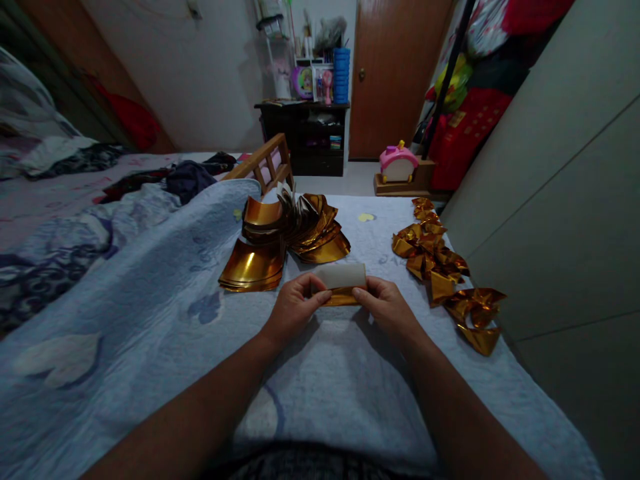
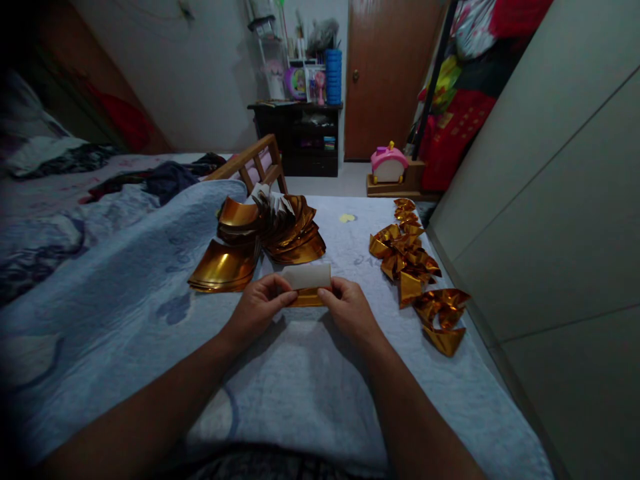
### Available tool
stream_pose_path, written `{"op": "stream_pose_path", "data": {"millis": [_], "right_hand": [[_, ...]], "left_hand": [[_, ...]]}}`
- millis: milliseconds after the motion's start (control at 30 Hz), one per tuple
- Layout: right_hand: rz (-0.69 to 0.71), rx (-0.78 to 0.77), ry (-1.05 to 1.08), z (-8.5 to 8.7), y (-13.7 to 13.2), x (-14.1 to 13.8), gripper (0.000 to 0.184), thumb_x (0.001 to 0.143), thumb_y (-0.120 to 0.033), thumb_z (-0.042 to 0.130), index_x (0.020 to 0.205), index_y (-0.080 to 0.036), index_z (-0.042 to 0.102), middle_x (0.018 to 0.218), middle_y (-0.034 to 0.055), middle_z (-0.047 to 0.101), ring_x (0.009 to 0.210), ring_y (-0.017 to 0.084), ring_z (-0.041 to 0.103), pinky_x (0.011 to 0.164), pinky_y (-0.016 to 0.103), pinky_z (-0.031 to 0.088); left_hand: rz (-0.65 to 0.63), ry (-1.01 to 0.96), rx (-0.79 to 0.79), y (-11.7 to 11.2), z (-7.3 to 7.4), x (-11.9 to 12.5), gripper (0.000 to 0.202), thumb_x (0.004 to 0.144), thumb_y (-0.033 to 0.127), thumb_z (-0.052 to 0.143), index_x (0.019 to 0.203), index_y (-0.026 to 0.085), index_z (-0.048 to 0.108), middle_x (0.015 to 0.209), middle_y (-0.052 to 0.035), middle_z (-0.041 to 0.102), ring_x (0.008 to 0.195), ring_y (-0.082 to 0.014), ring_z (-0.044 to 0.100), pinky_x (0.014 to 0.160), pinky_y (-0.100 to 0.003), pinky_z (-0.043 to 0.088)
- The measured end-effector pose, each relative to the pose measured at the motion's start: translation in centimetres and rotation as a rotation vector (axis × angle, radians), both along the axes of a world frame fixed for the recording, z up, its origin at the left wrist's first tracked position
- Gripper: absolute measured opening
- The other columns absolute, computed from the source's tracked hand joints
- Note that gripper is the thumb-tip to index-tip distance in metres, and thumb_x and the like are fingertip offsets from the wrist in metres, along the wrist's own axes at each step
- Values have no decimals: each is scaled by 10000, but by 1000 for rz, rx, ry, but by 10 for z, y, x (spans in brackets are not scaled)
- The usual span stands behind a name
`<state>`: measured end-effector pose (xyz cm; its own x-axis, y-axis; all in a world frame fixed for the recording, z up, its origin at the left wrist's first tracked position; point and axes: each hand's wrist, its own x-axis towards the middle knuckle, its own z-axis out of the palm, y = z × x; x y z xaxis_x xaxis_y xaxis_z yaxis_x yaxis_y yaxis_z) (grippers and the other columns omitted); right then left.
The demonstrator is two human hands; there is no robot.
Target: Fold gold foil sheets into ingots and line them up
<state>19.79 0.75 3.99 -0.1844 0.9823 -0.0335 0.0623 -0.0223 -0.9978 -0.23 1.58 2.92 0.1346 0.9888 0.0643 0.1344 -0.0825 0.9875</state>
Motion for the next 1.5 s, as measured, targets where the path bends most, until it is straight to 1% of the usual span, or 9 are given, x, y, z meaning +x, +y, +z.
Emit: {"op": "stream_pose_path", "data": {"millis": [567, 667, 767, 833, 967, 1167, 1267, 1400, 1500], "right_hand": [[-25, -5, 41, -1, 1, 0, 253, 747, -359, 686, 889, -158, 745, 818, 36, 712, 772, 200, 608, 718, 307, 440], [-28, -27, 114, 1, 2, 0, 276, 751, -357, 696, 938, -162, 750, 860, 38, 725, 795, 202, 616, 745, 318, 450], [-49, -46, 150, 3, 2, 2, 260, 745, -366, 711, 906, -166, 751, 782, 18, 693, 722, 178, 582, 695, 305, 436], [-59, -53, 162, 4, 2, 2, 253, 739, -368, 721, 889, -167, 751, 734, 5, 666, 673, 160, 548, 664, 296, 421], [-74, -55, 186, 6, 3, 3, 237, 731, -363, 731, 869, -171, 751, 712, -5, 656, 626, 138, 502, 640, 285, 403], [-74, -58, 185, 6, 3, 1, 262, 713, -354, 741, 903, -176, 768, 736, -3, 678, 622, 132, 488, 636, 280, 391], [-66, -67, 178, 5, 3, 1, 278, 716, -362, 742, 919, -176, 774, 761, 6, 692, 638, 138, 504, 637, 280, 393], [-72, -62, 161, 4, 3, 1, 293, 723, -384, 740, 934, -183, 776, 783, 12, 705, 664, 148, 525, 631, 277, 395], [-79, -49, 144, 3, 4, 1, 304, 724, -394, 738, 940, -184, 775, 790, 16, 708, 678, 156, 534, 622, 275, 398]], "left_hand": [[-7, -19, 0, 0, 0, 0, 187, 765, 290, 756, 743, 167, 617, 699, 23, 572, 663, -118, 525, 624, -223, 404], [-17, -72, 5, 0, -3, 0, 196, 777, 308, 766, 827, 180, 627, 749, 20, 592, 698, -124, 553, 660, -227, 430], [-36, -129, 14, -1, -4, 0, 298, 753, 324, 803, 957, 203, 622, 883, -6, 647, 777, -147, 599, 721, -248, 465], [-47, -145, 15, -1, -4, 0, 360, 727, 327, 828, 990, 211, 610, 939, -17, 661, 800, -155, 612, 738, -257, 473], [-26, -159, 13, -2, -1, 2, 318, 731, 317, 819, 928, 203, 597, 855, 6, 637, 763, -142, 601, 721, -248, 464], [81, -85, 61, -2, 5, 3, 180, 776, 286, 754, 768, 178, 610, 724, 28, 580, 687, -113, 545, 659, -221, 420], [128, -109, 78, -3, 6, 5, 171, 769, 263, 758, 809, 180, 614, 741, 25, 613, 702, -113, 562, 672, -221, 427], [157, -279, 0, -3, 7, 9, 427, 716, 246, 807, 1047, 211, 540, 763, 31, 695, 724, -130, 632, 726, -243, 468], [168, -355, -87, -1, 7, 10, 465, 667, 264, 843, 1022, 203, 549, 748, 30, 711, 715, -135, 653, 726, -248, 482]]}}
